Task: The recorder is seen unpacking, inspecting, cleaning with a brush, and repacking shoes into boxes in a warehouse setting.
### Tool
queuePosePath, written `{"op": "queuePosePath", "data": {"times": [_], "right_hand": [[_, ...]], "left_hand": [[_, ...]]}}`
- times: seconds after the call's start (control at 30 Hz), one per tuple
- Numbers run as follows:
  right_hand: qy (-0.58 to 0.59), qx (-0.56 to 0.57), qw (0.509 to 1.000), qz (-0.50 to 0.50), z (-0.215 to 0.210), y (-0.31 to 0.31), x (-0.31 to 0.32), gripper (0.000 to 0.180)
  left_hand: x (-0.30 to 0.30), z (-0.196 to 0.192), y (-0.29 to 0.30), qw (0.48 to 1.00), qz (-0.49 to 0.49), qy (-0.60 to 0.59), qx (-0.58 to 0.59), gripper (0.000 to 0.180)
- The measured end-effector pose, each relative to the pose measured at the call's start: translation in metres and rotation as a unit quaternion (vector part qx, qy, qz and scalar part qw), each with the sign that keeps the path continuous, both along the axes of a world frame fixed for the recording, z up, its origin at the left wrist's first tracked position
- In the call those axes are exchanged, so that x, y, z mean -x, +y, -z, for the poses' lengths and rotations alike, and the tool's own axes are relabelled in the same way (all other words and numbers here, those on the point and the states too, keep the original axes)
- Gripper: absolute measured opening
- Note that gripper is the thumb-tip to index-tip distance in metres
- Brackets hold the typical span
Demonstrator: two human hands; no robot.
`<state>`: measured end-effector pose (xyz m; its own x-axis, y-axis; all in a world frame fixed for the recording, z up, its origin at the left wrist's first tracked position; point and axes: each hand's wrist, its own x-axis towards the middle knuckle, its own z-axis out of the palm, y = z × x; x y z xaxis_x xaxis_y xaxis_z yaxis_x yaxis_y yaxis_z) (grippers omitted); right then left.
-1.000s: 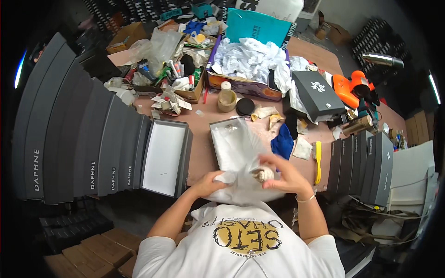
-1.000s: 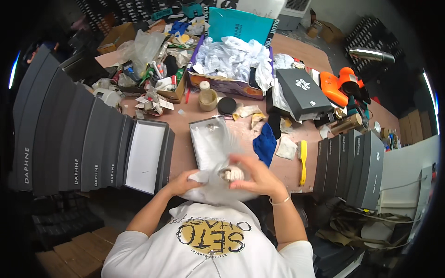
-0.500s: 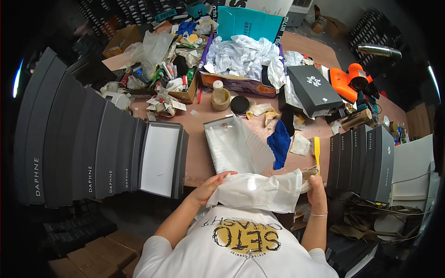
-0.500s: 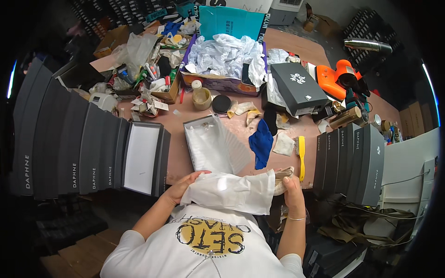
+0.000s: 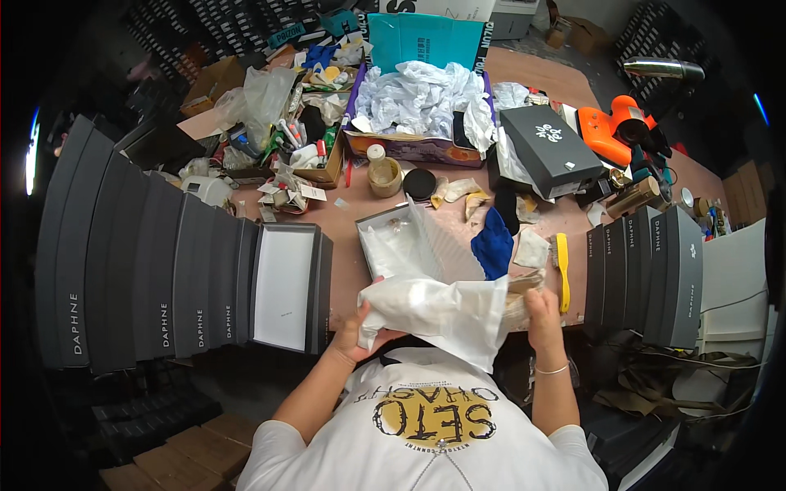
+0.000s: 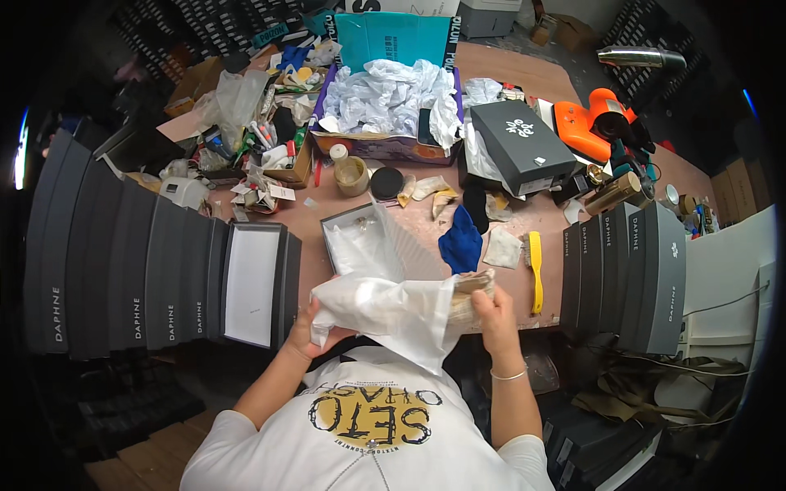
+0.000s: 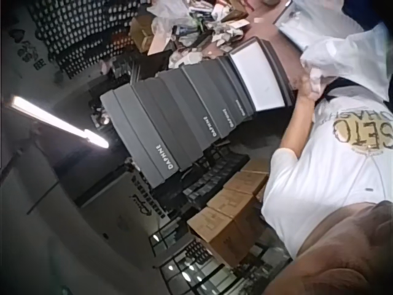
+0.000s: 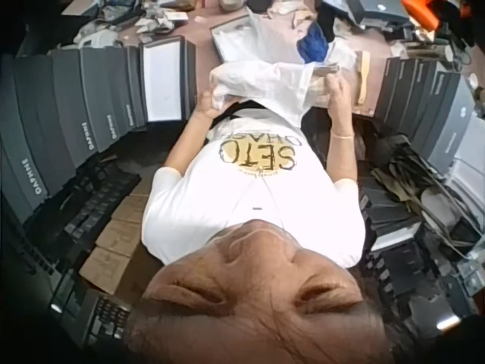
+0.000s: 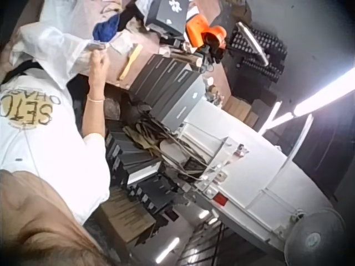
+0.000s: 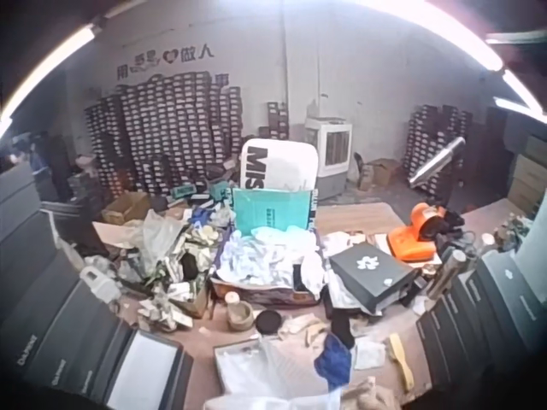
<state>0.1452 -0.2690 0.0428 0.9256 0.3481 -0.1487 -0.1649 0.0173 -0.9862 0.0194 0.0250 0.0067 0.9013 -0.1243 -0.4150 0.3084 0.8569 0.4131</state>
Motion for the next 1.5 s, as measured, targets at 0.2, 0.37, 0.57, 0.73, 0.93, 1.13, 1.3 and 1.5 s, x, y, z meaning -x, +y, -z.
{"op": "queuePosePath", "data": {"times": [0.2,0.37,0.57,0.73,0.93,1.13,1.3,1.5], "right_hand": [[-0.008,0.006,0.998,0.059,0.008,-0.024,-0.008,0.044],[-0.116,0.081,0.977,0.157,-0.010,-0.059,-0.032,0.034],[-0.119,0.310,0.931,0.154,0.165,-0.032,-0.029,0.057],[-0.240,0.296,0.924,-0.028,0.089,0.019,0.009,0.076],[-0.278,0.398,0.867,-0.117,0.128,0.088,0.007,0.030],[-0.261,0.061,0.914,-0.303,0.059,0.183,0.046,0.034],[-0.299,-0.033,0.851,-0.431,0.174,0.279,0.109,0.043],[-0.254,0.227,0.776,-0.531,0.125,0.167,0.066,0.023]], "left_hand": [[0.007,0.028,0.026,0.991,-0.062,0.015,-0.120,0.055],[-0.005,-0.011,0.097,0.897,-0.303,-0.005,-0.322,0.044],[-0.018,-0.035,0.078,0.602,-0.140,-0.062,-0.783,0.022],[0.007,-0.030,0.068,0.567,-0.203,-0.027,-0.798,0.022],[0.018,-0.074,0.076,0.494,-0.295,-0.031,-0.817,0.030],[0.063,-0.105,0.066,0.322,-0.362,-0.116,-0.867,0.040],[0.010,-0.056,0.041,0.561,-0.029,-0.088,-0.823,0.044],[-0.002,0.139,0.063,0.734,0.106,0.053,-0.669,0.058]]}}
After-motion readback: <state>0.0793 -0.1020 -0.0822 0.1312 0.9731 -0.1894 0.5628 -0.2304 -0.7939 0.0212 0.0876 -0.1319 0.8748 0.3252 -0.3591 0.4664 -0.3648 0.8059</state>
